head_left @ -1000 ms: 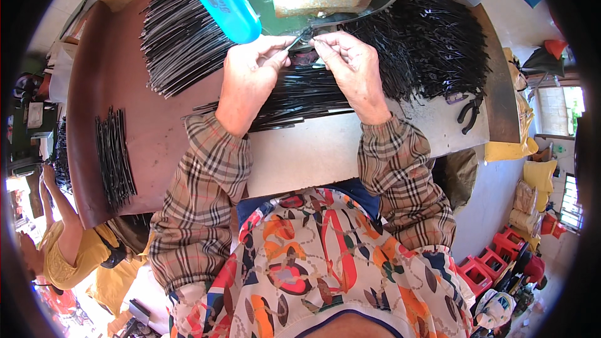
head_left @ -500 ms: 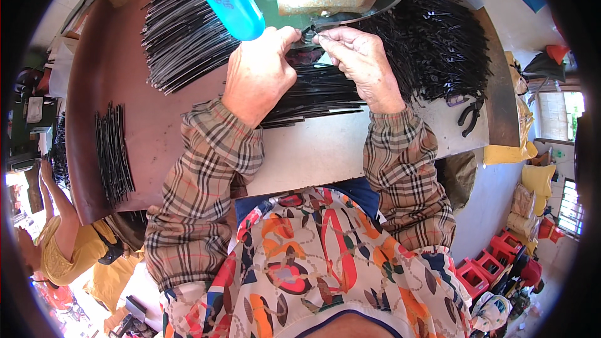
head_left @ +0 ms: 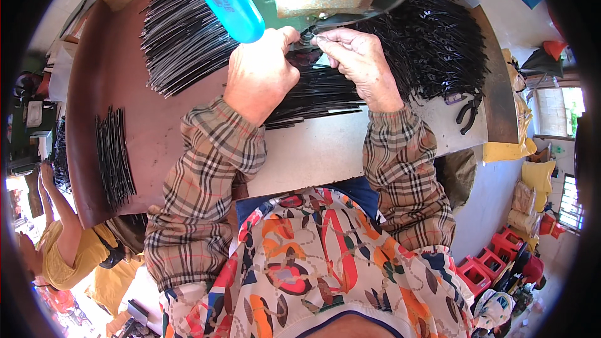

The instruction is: The person attaches metal components to black rods using a fabrication machine.

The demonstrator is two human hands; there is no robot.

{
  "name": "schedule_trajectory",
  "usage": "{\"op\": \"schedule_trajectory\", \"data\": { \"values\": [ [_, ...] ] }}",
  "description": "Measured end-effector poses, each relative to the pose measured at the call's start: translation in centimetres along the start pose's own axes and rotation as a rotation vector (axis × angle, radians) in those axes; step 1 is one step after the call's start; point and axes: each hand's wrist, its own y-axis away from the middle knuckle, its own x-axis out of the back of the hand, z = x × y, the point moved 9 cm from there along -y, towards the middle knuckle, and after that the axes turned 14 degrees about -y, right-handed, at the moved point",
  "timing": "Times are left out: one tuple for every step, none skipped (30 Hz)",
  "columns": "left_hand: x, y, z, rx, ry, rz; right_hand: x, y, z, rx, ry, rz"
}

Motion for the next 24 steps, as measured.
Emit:
{"op": "schedule_trajectory", "data": {
  "values": [
    [0.0,0.0,0.0,0.001,-0.001,0.002,0.0,0.0,0.2,-0.018,-0.027,0.002],
    [0.0,0.1,0.0,-0.009,-0.008,0.026,-0.1,0.0,0.4,-0.036,-0.053,0.004],
    [0.2,0.0,0.1,-0.022,-0.015,0.05,0.0,0.0,0.4,-0.032,-0.051,0.004],
    [0.3,-0.1,0.1,-0.024,-0.014,0.054,0.0,0.0,0.3,-0.027,-0.084,-0.012],
    [0.0,-0.2,-0.1,0.0,0.008,0.025,0.0,0.1,0.2,-0.021,-0.117,-0.029],
    [-0.2,-0.4,-0.4,0.024,0.028,-0.004,0.1,0.1,0.3,-0.016,-0.117,-0.029],
    [-0.3,-0.3,-0.3,0.02,0.026,0.0,0.1,0.1,0.1,0.021,-0.095,-0.04],
    [-0.3,-0.1,-0.5,0.055,0.035,0.013,0.1,0.1,-0.3,0.059,-0.073,-0.051],
    [0.1,0.1,-0.9,0.094,0.038,0.032,-0.1,0.0,-0.6,0.067,-0.076,-0.06],
    [-0.2,0.4,-1.6,0.15,0.116,-0.047,-0.6,0.2,-1.3,0.111,0.021,-0.093],
    [0.1,0.3,-1.9,0.152,0.107,-0.038,-1.3,0.5,-2.0,0.157,0.118,-0.127],
    [-0.6,0.5,-2.5,0.205,0.351,-0.088,-2.0,1.0,-2.7,0.166,0.17,-0.16],
    [-1.2,0.7,-2.9,0.257,0.596,-0.136,-2.4,1.2,-2.7,0.186,0.298,-0.192],
    [-1.4,0.9,-2.7,0.268,0.748,-0.158,-2.7,1.5,-2.9,0.17,0.292,-0.209],
    [-1.2,1.2,-2.1,0.349,0.771,-0.264,-2.8,1.9,-3.0,0.152,0.287,-0.222],
    [-1.4,1.6,-1.9,0.397,0.812,-0.309,-2.5,2.2,-2.8,0.072,0.208,-0.188],
    [-1.7,1.9,-1.8,0.445,0.852,-0.352,-1.8,2.6,-2.5,0.097,0.125,-0.138],
    [-1.7,2.3,-1.7,0.516,0.958,-0.303,-0.7,3.2,-2.4,0.051,-0.039,-0.106],
    [-1.4,2.2,-1.3,0.471,1.035,-0.252,0.5,3.9,-2.0,0.0,-0.204,-0.074],
    [-1.2,2.8,-1.5,0.508,1.179,-0.169,1.3,4.4,-1.5,0.014,-0.258,-0.073],
    [-2.0,3.2,-1.4,0.532,1.337,-0.096,2.3,5.1,-0.9,0.027,-0.303,-0.052],
    [-2.3,3.7,-1.0,0.53,1.4,-0.084,1.4,5.9,-0.9,-0.018,-0.39,-0.083],
    [-2.8,4.1,-0.6,0.519,1.444,-0.095,0.8,6.5,-0.7,0.015,-0.37,-0.055],
    [-3.6,4.4,-0.1,0.569,1.474,-0.059,0.7,7.2,-0.1,-0.006,-0.497,0.003]
  ]
}}
